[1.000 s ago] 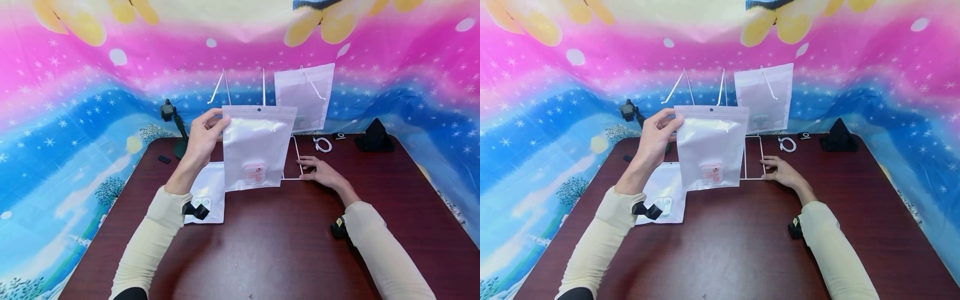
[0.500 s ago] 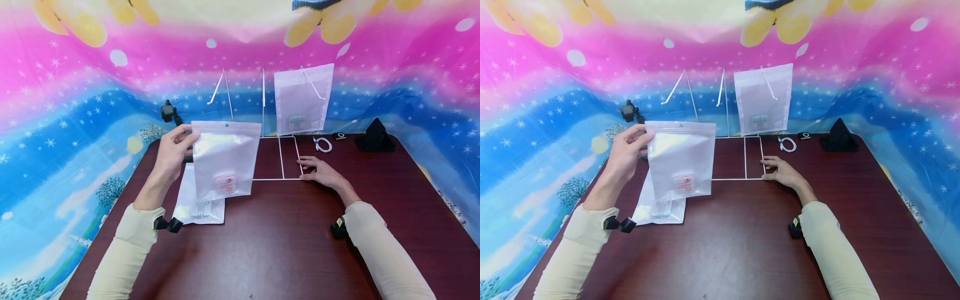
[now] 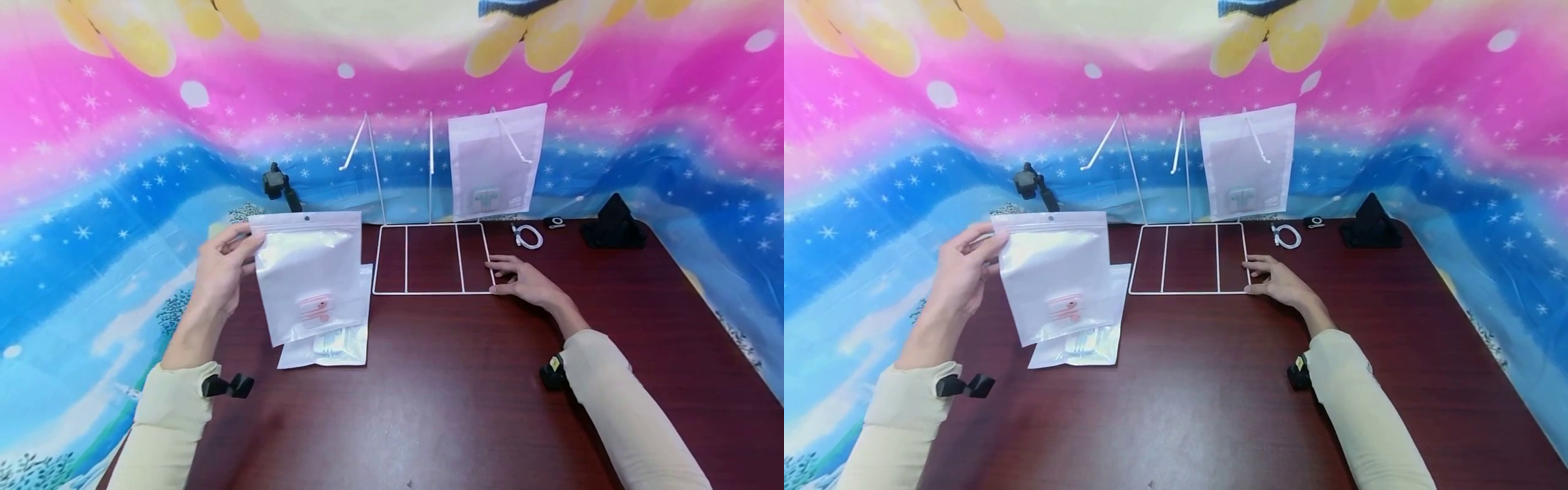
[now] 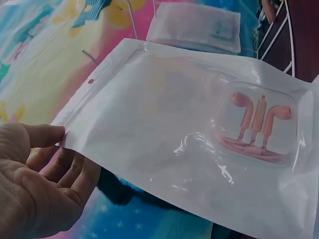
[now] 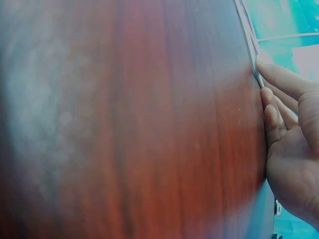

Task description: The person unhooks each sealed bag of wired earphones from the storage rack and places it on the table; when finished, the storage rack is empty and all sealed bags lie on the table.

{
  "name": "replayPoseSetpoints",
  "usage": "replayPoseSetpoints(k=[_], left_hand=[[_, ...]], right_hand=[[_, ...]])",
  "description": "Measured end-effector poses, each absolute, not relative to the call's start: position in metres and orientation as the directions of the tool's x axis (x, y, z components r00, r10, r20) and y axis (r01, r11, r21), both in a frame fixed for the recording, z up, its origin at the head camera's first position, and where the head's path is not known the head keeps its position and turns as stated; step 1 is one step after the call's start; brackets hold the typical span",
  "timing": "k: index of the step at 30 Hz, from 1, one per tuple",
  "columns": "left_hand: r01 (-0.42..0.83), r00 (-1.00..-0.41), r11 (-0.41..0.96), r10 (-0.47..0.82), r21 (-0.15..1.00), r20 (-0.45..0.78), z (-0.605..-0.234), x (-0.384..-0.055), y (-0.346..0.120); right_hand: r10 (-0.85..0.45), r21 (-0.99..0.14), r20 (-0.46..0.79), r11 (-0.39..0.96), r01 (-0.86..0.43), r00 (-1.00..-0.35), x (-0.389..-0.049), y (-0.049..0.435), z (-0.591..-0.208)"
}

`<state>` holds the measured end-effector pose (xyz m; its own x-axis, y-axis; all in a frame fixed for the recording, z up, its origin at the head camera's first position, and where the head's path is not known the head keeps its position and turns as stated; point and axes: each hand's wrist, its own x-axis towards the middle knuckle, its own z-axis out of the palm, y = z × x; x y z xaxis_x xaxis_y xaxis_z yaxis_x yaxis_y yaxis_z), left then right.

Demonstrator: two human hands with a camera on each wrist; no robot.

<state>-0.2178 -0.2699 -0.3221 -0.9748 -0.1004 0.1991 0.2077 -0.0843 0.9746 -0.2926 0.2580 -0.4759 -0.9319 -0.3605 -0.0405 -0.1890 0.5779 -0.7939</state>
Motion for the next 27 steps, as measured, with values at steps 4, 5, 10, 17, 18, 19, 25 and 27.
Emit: replayPoseSetpoints(k=[4,5,10,17,18,19,25,27], left_hand=[[0.208,-0.973,-0.168,-0.140,0.964,0.186,-0.322,-0.213,-0.286],[0.208,-0.972,-0.189,-0.147,0.960,0.182,-0.321,-0.212,-0.290],[0.212,-0.968,-0.227,-0.185,0.950,0.172,-0.318,-0.206,-0.309],[0.204,-0.956,-0.214,-0.253,0.955,0.148,-0.316,-0.199,-0.333],[0.200,-0.953,-0.207,-0.267,0.958,0.141,-0.316,-0.197,-0.337],[0.194,-0.950,-0.202,-0.283,0.960,0.132,-0.315,-0.196,-0.341],[0.128,-0.934,-0.159,-0.351,0.979,0.065,-0.314,-0.184,-0.362],[0.096,-0.931,-0.144,-0.363,0.985,0.038,-0.315,-0.182,-0.367]], right_hand=[[-0.365,-0.795,-0.038,0.575,-0.193,-0.930,-0.293,0.259,-0.478],[-0.366,-0.791,-0.035,0.579,-0.198,-0.930,-0.294,0.260,-0.478],[-0.359,-0.778,-0.028,0.594,-0.205,-0.933,-0.295,0.260,-0.480],[-0.359,-0.776,-0.032,0.597,-0.203,-0.933,-0.296,0.262,-0.480],[-0.362,-0.777,-0.029,0.595,-0.207,-0.932,-0.296,0.262,-0.480],[-0.361,-0.777,-0.028,0.595,-0.207,-0.932,-0.296,0.262,-0.480],[-0.362,-0.776,-0.020,0.594,-0.213,-0.932,-0.294,0.259,-0.478],[-0.361,-0.778,-0.021,0.592,-0.211,-0.932,-0.294,0.259,-0.478]])
